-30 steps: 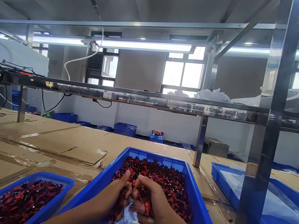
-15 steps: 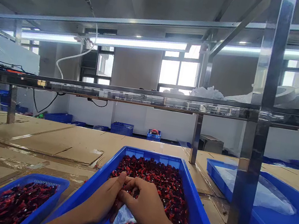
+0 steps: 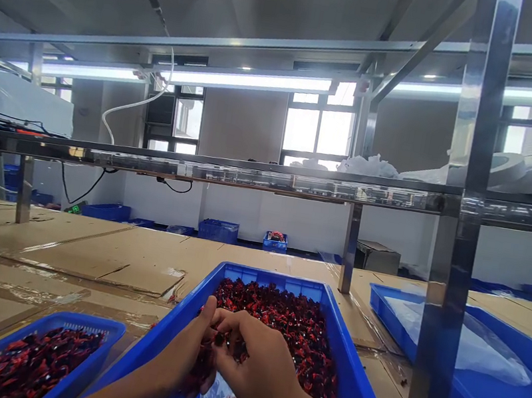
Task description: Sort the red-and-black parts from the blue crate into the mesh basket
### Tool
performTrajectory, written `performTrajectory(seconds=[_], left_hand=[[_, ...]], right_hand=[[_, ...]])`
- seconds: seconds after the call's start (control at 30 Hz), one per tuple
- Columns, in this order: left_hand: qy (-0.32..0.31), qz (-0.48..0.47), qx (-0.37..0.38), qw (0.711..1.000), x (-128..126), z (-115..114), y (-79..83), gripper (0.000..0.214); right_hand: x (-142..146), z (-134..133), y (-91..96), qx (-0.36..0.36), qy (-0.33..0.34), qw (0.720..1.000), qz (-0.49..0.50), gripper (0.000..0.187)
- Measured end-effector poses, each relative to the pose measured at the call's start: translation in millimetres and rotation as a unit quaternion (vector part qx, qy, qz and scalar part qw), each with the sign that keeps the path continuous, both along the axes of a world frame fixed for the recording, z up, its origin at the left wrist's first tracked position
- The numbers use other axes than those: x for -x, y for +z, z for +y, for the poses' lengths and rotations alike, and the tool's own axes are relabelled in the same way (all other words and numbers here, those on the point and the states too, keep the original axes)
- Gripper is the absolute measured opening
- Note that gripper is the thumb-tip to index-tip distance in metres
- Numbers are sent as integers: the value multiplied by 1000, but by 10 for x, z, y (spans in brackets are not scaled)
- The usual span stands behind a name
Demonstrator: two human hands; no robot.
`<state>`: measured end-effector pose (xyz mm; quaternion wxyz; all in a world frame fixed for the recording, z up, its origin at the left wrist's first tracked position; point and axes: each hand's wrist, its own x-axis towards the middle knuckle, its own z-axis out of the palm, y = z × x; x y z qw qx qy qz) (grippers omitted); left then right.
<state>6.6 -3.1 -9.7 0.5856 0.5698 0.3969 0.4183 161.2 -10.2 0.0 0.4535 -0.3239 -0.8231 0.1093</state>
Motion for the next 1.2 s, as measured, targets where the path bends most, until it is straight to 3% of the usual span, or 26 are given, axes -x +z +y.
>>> performTrajectory(seconds=[0.13, 0.2, 0.23, 0.27, 0.33, 0.37, 0.4, 0.43, 0.47, 0.53, 0.6, 0.67, 0.73, 0.87, 0.97, 1.07, 1.2], left_hand=[[8, -8, -9, 1000, 11, 6, -2, 83], [15, -25, 0, 1000, 20, 16, 1, 84], [19, -31, 9, 999, 26, 23, 3, 85], [23, -35, 19, 999, 30, 29, 5, 85], [29, -34, 33, 998, 34, 35, 4, 87], [31, -30, 36, 998, 32, 35, 2, 88], [32, -26, 37, 998, 28, 34, -1, 88], [33, -22, 36, 999, 22, 31, -3, 89], [33, -17, 32, 999, 15, 29, -6, 89], [34, -10, 26, 999, 1, 29, -8, 89], [38, -3, 21, 999, -6, 38, -10, 89], [48, 6, 26, 999, -7, 53, -16, 89], [63, 17, 32, 997, -8, 67, -26, 87], [83, 25, 32, 996, -22, 82, -44, 85], [85, 19, 31, 996, -26, 99, -50, 85], [72, 17, 22, 997, -12, 125, -61, 81], [37, 34, -2, 999, 0, 125, -96, 70]], right_hand=[[25, -15, -24, 37, 29, 999, 27, 9], [31, 3, -31, 126, 59, 984, 113, 11], [25, 26, -38, 212, 89, 959, 164, 16], [14, 58, -48, 312, 125, 918, 211, 22], [-20, 137, -72, 481, 193, 809, 277, 33], [-36, 176, -83, 527, 213, 769, 294, 35], [-48, 209, -91, 547, 219, 750, 301, 36], [-53, 232, -95, 547, 210, 751, 302, 34], [-51, 241, -92, 532, 191, 770, 294, 33], [-29, 214, -68, 466, 139, 842, 233, 31], [3, 138, -28, 335, 95, 927, 140, 24], [30, 46, 2, 208, 66, 975, 44, 17], [51, -24, 2, 152, 41, 987, -12, 14], [88, -20, -81, 199, 4, 980, 13, 10], [99, 71, -106, 341, 51, 929, 135, 22], [61, 143, -44, 512, 144, 819, 214, 41], [-23, 164, 43, 603, 241, 721, 240, 50]])
